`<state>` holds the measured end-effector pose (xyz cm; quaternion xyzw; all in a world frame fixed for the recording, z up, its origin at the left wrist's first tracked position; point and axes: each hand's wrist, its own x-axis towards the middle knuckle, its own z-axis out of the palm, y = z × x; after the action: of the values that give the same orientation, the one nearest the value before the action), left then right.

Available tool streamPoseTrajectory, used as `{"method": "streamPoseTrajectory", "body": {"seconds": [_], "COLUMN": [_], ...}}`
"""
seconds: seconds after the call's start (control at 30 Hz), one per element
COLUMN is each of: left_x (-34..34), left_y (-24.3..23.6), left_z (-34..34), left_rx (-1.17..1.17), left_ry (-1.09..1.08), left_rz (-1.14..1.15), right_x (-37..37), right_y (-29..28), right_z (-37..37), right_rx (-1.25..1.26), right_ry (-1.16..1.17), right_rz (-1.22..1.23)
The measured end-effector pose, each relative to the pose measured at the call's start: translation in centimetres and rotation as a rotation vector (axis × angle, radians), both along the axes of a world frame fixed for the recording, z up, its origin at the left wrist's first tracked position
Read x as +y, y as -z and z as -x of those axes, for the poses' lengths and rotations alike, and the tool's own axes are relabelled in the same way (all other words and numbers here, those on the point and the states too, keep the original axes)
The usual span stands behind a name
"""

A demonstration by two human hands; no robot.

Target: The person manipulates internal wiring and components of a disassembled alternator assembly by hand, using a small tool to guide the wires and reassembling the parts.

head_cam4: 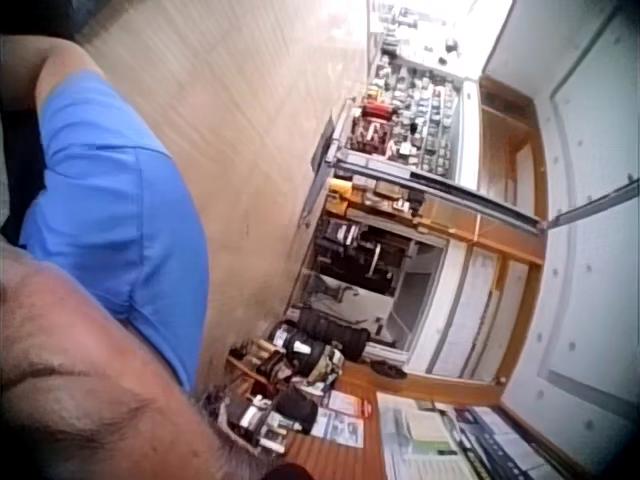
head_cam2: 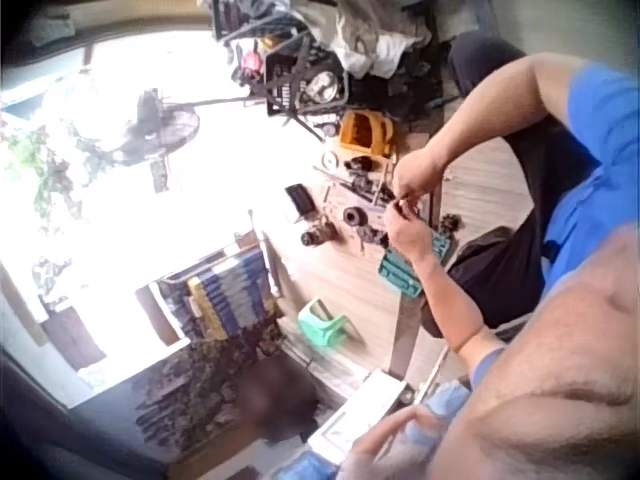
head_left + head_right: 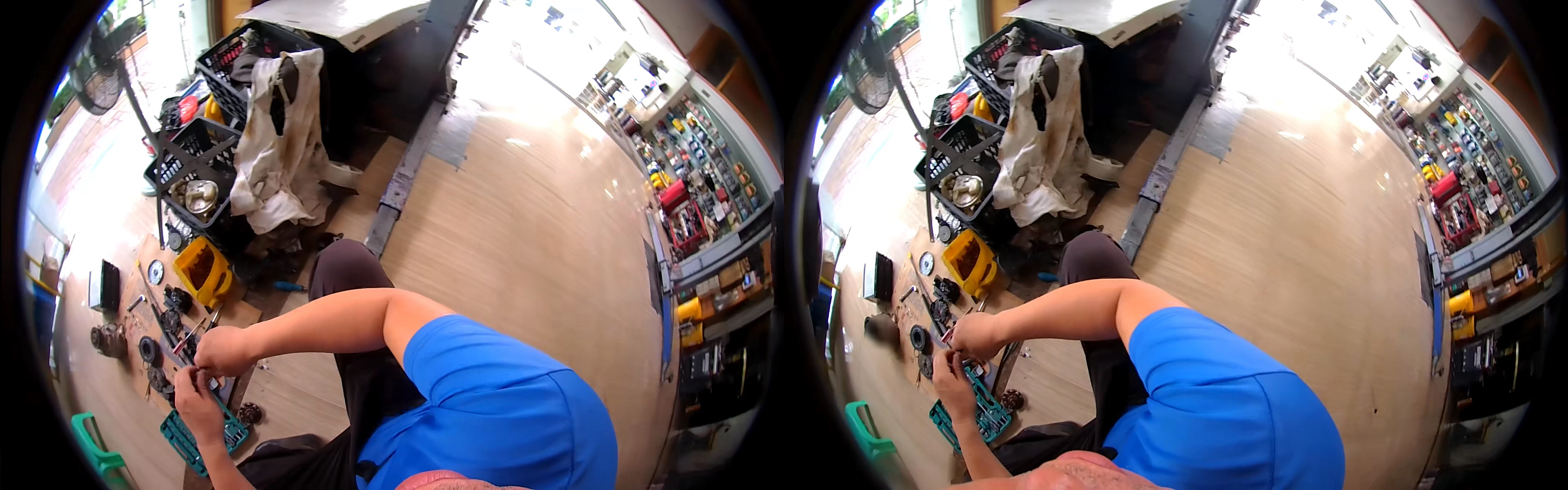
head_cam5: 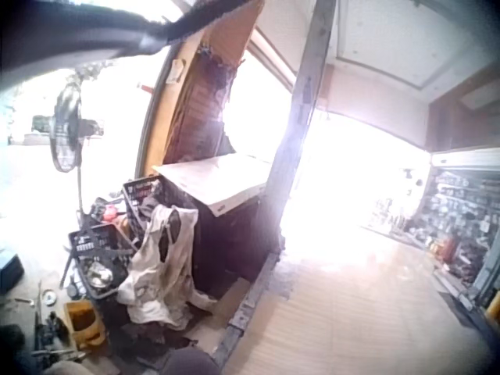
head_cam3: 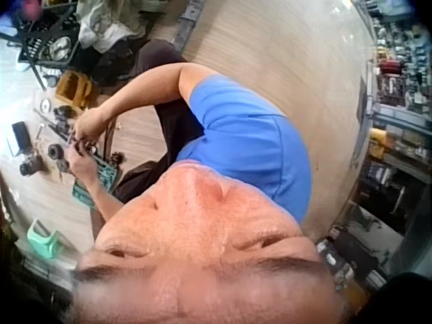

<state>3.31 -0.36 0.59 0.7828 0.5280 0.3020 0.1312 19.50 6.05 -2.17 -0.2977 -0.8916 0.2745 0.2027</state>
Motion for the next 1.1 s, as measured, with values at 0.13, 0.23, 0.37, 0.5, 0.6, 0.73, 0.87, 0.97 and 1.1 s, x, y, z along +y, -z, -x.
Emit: {"method": "streamPoseTrajectory", "body": {"seconds": [0.13,0.23,0.37,0.5,0.6,0.73,0.87,0.97,1.1], "left_x": [0.1,0.5,0.5,0.4,1.3,1.2,0.4,0.2,0.3], "left_y": [-0.7,-0.3,-0.4,-0.3,1.2,-0.1,0.1,-0.9,-1.5], "left_z": [0.3,0.5,0.1,0.2,0.9,2.1,0.5,0.1,0.7], "left_rx": [0.074,0.138,0.003,-0.018,-0.283,-0.625,-0.122,-0.082,0.057], "left_ry": [0.084,0.049,0.002,-0.067,-0.084,-0.141,-0.075,0.017,0.115], "left_rz": [-0.111,-0.132,-0.075,-0.044,0.231,0.793,0.106,0.080,-0.028], "right_x": [-0.3,-0.1,-0.4,-0.5,-0.4,-0.7,-0.1,0.1,0.3], "right_y": [-0.4,-0.5,-0.8,-0.6,0.6,0.2,-0.3,0.4,0.9], "right_z": [-0.3,-0.2,-0.4,-0.3,-0.1,0.2,-0.3,-0.3,0.0], "right_rx": [0.133,0.093,0.062,0.042,-0.074,-0.094,-0.055,0.011,0.096], "right_ry": [-0.030,-0.063,-0.062,-0.059,-0.009,-0.031,-0.102,-0.130,-0.161], "right_rz": [0.048,-0.022,-0.046,-0.095,-0.198,-0.175,0.001,0.065,0.091]}}
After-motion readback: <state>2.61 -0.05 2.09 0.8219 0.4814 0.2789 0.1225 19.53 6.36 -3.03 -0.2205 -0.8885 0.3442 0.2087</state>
